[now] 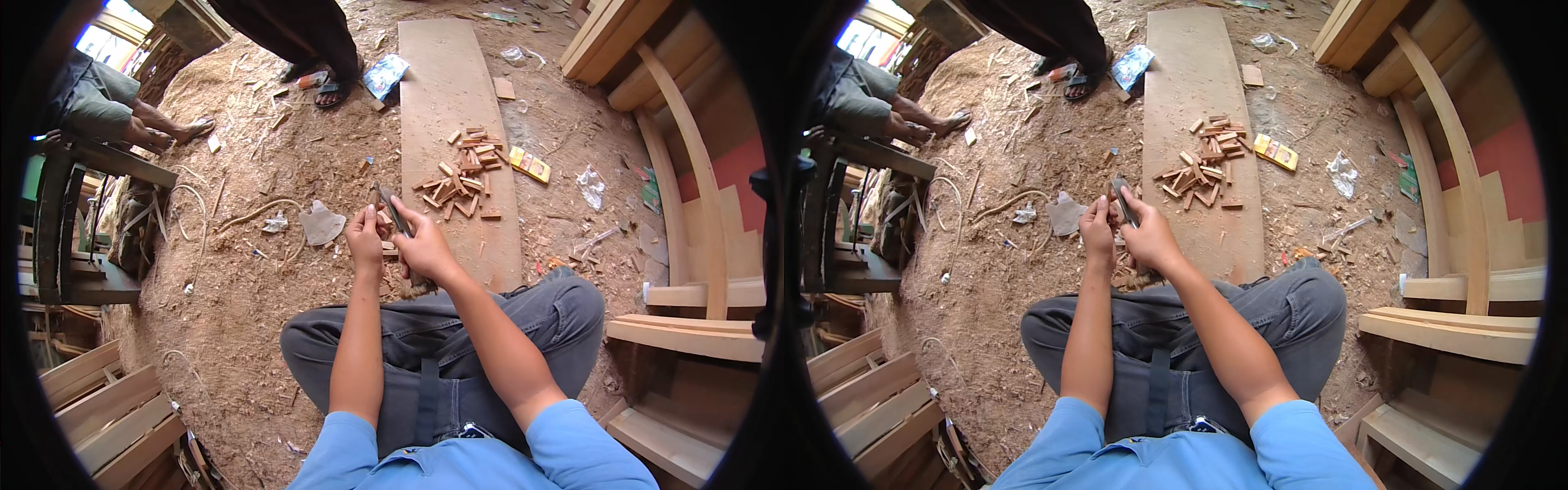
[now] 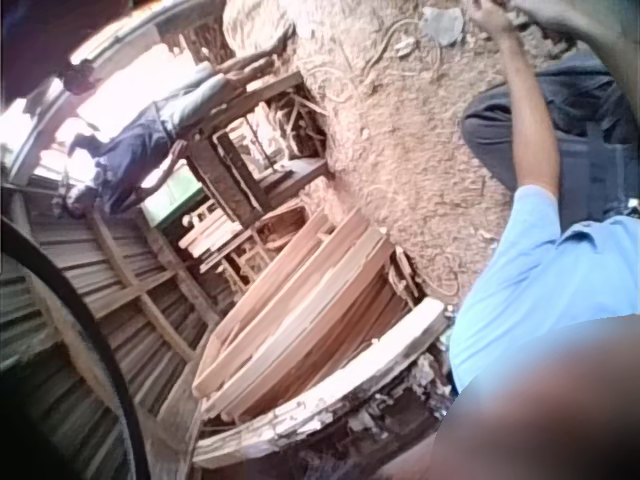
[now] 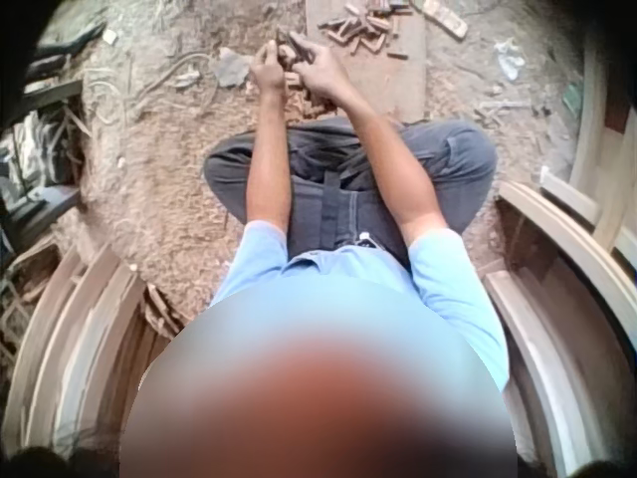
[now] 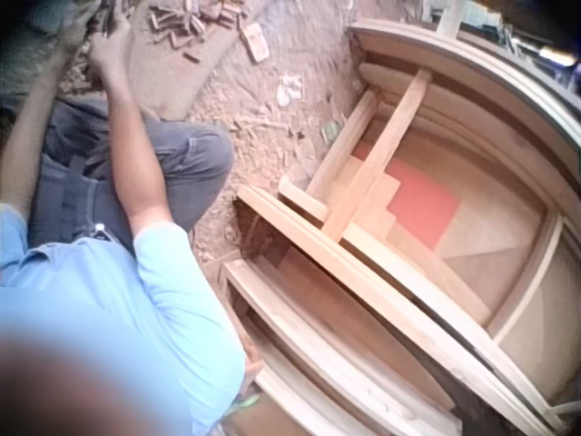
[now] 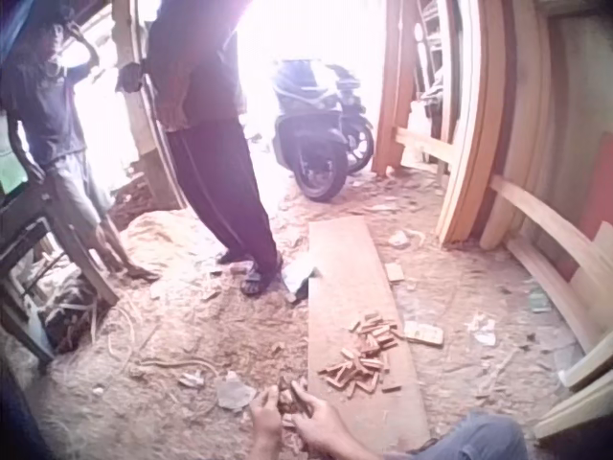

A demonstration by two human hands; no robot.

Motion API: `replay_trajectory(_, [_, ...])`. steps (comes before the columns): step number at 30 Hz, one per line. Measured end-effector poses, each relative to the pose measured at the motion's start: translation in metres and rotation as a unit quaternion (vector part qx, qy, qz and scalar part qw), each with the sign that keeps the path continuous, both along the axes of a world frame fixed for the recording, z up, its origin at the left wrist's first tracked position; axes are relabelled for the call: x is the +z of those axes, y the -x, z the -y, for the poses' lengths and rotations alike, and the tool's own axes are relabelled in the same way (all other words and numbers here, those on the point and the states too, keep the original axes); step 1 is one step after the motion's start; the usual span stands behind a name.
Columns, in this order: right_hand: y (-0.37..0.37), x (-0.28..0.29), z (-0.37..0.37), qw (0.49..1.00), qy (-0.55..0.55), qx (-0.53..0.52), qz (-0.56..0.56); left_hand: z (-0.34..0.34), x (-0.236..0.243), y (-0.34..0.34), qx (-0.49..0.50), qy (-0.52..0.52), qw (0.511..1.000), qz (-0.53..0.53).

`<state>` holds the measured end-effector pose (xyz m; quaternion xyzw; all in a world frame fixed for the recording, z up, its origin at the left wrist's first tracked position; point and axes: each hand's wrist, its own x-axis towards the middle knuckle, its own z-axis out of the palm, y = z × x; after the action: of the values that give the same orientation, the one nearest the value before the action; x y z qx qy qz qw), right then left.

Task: The person sits on the floor in a woodworking shop and uses a knife to shape small wooden blocks. They repeatedly pick up blocks, carve them, and place them on a board.

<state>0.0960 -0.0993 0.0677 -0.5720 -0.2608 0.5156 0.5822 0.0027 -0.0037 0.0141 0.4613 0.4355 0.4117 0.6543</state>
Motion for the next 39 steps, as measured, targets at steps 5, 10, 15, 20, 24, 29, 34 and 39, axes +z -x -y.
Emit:
replay_trajectory(5, [0.004, 0.020, 0.006, 0.995, 0.082, 0.044, 0.035, 0.001, -0.003, -0.001, 0.007, -0.037, 0.999, -0.016])
replay_trajectory(10, [0.003, 0.008, 0.009, 0.996, 0.054, 0.047, 0.056, -0.004, -0.007, 0.001, -0.014, 0.025, 0.999, 0.021])
replay_trajectory(15, [-0.002, -0.007, 0.001, 0.963, -0.088, -0.016, 0.255, -0.004, 0.005, 0.008, -0.070, 0.088, 0.984, 0.136])
replay_trajectory(20, [-0.048, 0.011, -0.001, 0.966, 0.044, -0.241, 0.077, 0.020, 0.013, 0.000, -0.145, 0.083, 0.979, 0.118])
replay_trajectory(24, [-0.053, 0.016, 0.009, 0.977, 0.007, -0.211, -0.012, 0.013, 0.016, 0.000, -0.103, 0.116, 0.970, 0.185])
replay_trajectory(29, [-0.016, 0.007, 0.005, 0.998, -0.036, -0.052, 0.006, 0.002, 0.014, 0.003, -0.097, 0.148, 0.959, 0.221])
replay_trajectory(34, [-0.007, 0.008, 0.003, 0.988, -0.069, -0.011, 0.135, 0.003, 0.017, 0.001, -0.086, 0.134, 0.964, 0.214])
replay_trajectory(39, [-0.008, 0.011, 0.007, 0.990, -0.032, 0.026, 0.133, 0.005, 0.028, -0.003, -0.071, 0.140, 0.963, 0.217])
